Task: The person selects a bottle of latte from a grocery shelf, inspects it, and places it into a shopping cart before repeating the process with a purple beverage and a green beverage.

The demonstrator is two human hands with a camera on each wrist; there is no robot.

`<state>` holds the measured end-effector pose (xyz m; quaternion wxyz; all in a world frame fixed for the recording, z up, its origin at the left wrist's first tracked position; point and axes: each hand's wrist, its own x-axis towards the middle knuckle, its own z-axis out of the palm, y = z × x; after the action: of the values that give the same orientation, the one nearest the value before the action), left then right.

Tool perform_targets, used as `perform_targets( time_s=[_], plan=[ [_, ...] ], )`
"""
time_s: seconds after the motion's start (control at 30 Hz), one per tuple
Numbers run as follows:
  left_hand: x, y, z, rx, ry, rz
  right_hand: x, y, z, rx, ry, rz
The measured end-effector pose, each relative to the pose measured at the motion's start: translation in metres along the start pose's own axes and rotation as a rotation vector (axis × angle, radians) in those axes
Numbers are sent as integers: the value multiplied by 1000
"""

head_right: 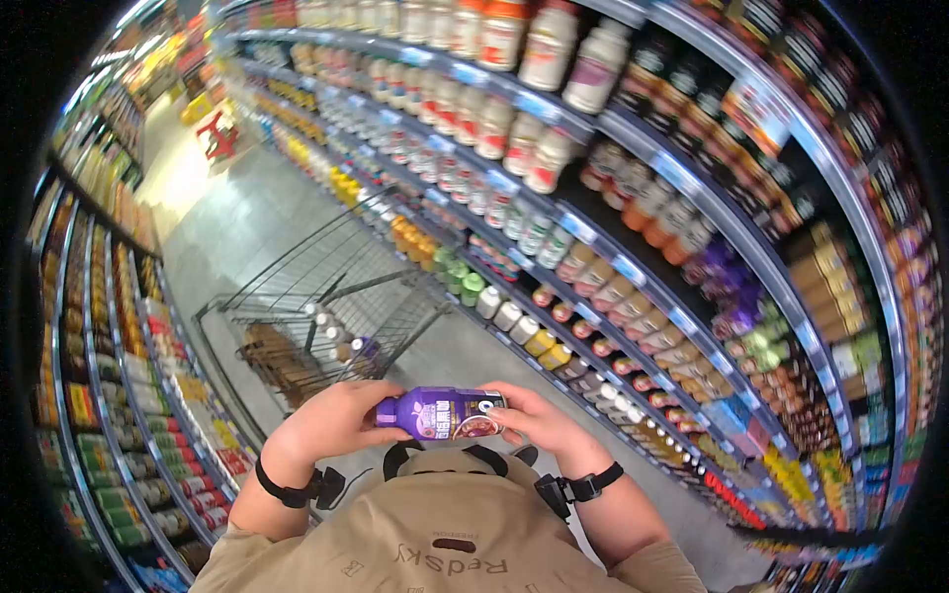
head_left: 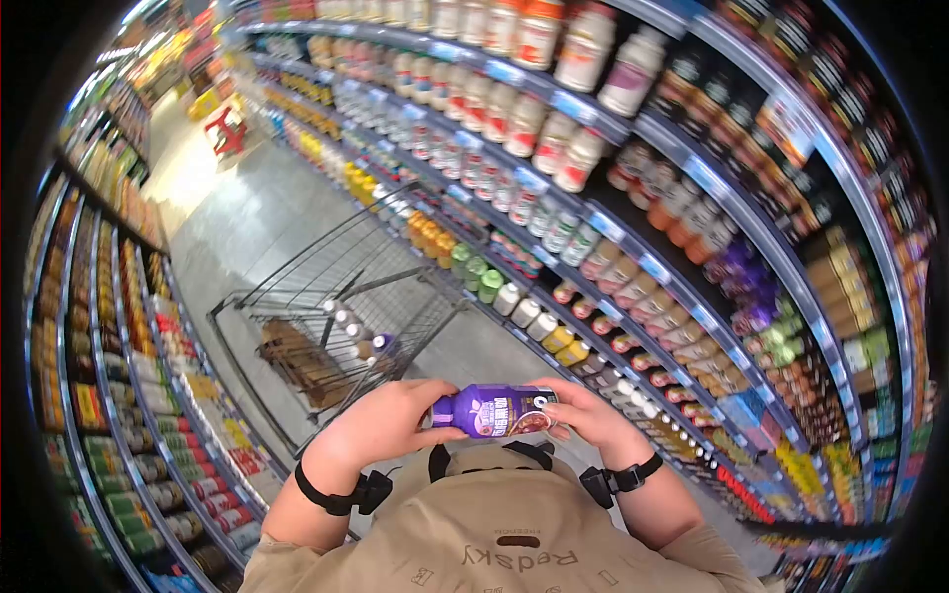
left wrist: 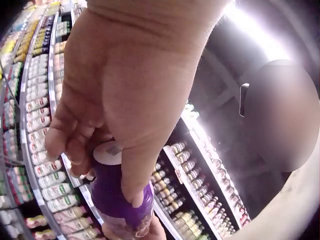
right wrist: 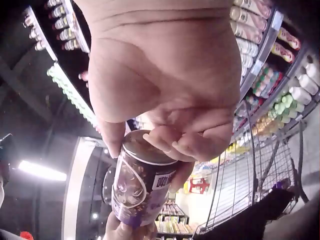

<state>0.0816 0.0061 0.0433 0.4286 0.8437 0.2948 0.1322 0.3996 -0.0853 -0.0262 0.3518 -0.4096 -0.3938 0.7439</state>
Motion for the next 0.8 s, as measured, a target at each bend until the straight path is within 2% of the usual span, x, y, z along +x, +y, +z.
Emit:
perform_targets(
  time_s=[0.03, 0.17, 0.27, 0.4, 0.57, 0.63, 0.7, 0.8],
  plan=[
    [-18, -13, -12, 30, -36, -77, 20, -4, 15, -71, -13, 32],
    [-78, -64, -39, 99, -1, -175, 97, -2, 56, -305, -155, 95],
    [-108, -85, -56, 137, -53, -327, 142, 1, 83, -297, -196, 164],
    [-138, -116, -63, 146, -18, -389, 191, 6, 107, -274, -250, 263],
    [-141, -139, -83, 77, 125, -424, 241, 16, 107, -244, -312, 355],
    [-133, -152, -91, 62, 129, -459, 263, 25, 98, -77, -319, 423],
    [-122, -169, -98, 46, 129, -499, 288, 34, 89, -37, -328, 445],
    [-97, -206, -100, -14, 244, -586, 341, 51, 74, 71, -277, 492]
  ],
)
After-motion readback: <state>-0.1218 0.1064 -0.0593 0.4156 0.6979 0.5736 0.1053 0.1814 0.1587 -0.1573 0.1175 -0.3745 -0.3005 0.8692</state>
